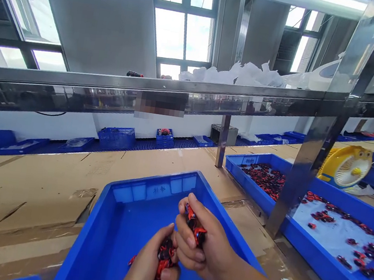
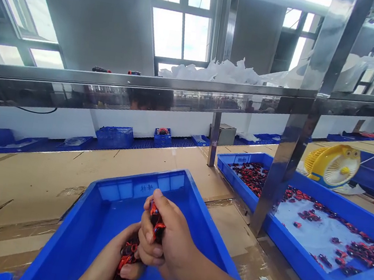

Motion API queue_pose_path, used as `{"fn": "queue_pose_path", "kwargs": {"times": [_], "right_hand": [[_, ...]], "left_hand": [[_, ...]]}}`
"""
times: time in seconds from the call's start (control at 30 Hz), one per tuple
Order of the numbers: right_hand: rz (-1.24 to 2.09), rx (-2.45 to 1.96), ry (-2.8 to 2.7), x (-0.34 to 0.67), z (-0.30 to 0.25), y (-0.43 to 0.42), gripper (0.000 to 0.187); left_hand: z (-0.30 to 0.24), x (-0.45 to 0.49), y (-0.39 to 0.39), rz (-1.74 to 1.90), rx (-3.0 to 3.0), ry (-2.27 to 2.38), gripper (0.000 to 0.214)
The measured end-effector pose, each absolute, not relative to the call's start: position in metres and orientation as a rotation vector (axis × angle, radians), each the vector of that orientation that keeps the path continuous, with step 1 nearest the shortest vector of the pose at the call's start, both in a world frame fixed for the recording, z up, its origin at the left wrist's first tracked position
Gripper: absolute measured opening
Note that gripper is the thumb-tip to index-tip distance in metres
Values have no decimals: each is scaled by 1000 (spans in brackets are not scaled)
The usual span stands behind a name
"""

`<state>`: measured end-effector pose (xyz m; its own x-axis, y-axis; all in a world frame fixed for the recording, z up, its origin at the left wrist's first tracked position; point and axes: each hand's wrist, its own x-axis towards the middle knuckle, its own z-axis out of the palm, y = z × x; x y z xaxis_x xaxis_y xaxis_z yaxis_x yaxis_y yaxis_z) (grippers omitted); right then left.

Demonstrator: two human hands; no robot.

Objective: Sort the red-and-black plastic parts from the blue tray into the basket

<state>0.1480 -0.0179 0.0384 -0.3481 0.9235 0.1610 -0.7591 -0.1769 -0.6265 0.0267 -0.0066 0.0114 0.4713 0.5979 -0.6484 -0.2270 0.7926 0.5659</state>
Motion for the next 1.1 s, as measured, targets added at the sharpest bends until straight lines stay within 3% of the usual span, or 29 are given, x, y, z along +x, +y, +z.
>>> {"fn": "queue_pose_path", "kwargs": {"times": [0.5, 0.83, 1.1], "right_hand": [[1675, -519, -717, 141, 33, -21, 38], [1919, -437, -730, 147, 28, -12, 31], [1923, -479, -657, 145, 30, -16, 39]], "left_hand": [[11, 29, -8, 681, 543, 989, 34], [11, 27, -5, 729, 548, 1008, 41], [10, 24, -3, 713, 539, 931, 43]]}}
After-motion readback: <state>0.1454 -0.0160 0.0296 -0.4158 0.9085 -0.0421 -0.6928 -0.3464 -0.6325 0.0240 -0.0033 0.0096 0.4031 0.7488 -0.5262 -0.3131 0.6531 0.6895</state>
